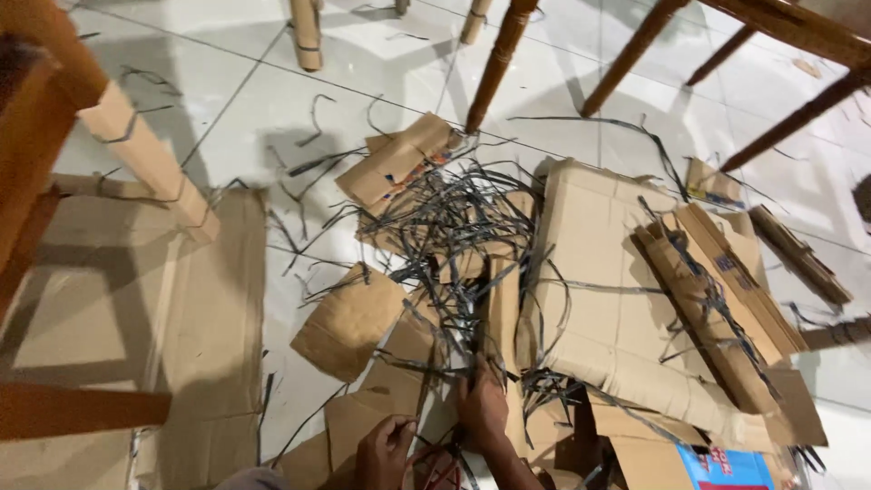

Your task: Unwrapping a wooden chair by cutting plastic ties and removing cardboard packaging with scissors

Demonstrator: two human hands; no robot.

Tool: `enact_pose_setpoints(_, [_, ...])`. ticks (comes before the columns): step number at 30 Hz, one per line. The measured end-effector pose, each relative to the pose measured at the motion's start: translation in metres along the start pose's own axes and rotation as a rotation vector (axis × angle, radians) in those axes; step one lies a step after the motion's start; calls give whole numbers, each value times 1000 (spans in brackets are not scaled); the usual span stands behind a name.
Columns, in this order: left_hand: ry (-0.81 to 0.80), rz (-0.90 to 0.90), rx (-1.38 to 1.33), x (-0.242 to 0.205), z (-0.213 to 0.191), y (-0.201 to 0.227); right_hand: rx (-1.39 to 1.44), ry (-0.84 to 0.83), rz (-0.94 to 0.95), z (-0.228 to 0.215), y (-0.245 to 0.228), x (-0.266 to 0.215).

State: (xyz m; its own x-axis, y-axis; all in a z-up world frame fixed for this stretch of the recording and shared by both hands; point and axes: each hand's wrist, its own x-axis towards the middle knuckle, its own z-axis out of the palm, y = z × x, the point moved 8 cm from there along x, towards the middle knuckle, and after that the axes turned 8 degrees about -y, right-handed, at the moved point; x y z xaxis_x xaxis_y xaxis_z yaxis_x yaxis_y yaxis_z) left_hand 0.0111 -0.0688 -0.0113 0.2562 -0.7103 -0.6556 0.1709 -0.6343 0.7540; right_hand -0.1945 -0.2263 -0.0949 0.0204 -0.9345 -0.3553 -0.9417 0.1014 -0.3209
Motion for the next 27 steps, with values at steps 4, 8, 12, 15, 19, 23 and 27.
enact_pose_setpoints(4, [28, 165, 209, 19, 13, -12, 84, 74, -196, -44, -30, -23])
enact_pose_setpoints(8, [27, 278, 219, 42, 25, -42, 319, 58, -207, -83, -43, -38])
enact_pose_setpoints(12, [-8, 349, 262, 42, 27, -47, 322, 50, -187, -134, -70, -65])
enact_pose_setpoints(15, [27, 195, 292, 39, 22, -47, 265, -33, -131, -138, -79, -64])
enact_pose_setpoints(19, [-27, 161, 327, 26, 14, -15, 292, 175, -280, -128, -66, -39])
enact_pose_setpoints(23, [-105, 212, 375, 28, 35, -13, 329, 343, -277, -147, -51, -35])
enact_pose_setpoints(27, [-171, 562, 410, 42, 74, -11, 369, 582, -312, -160, 2, -29])
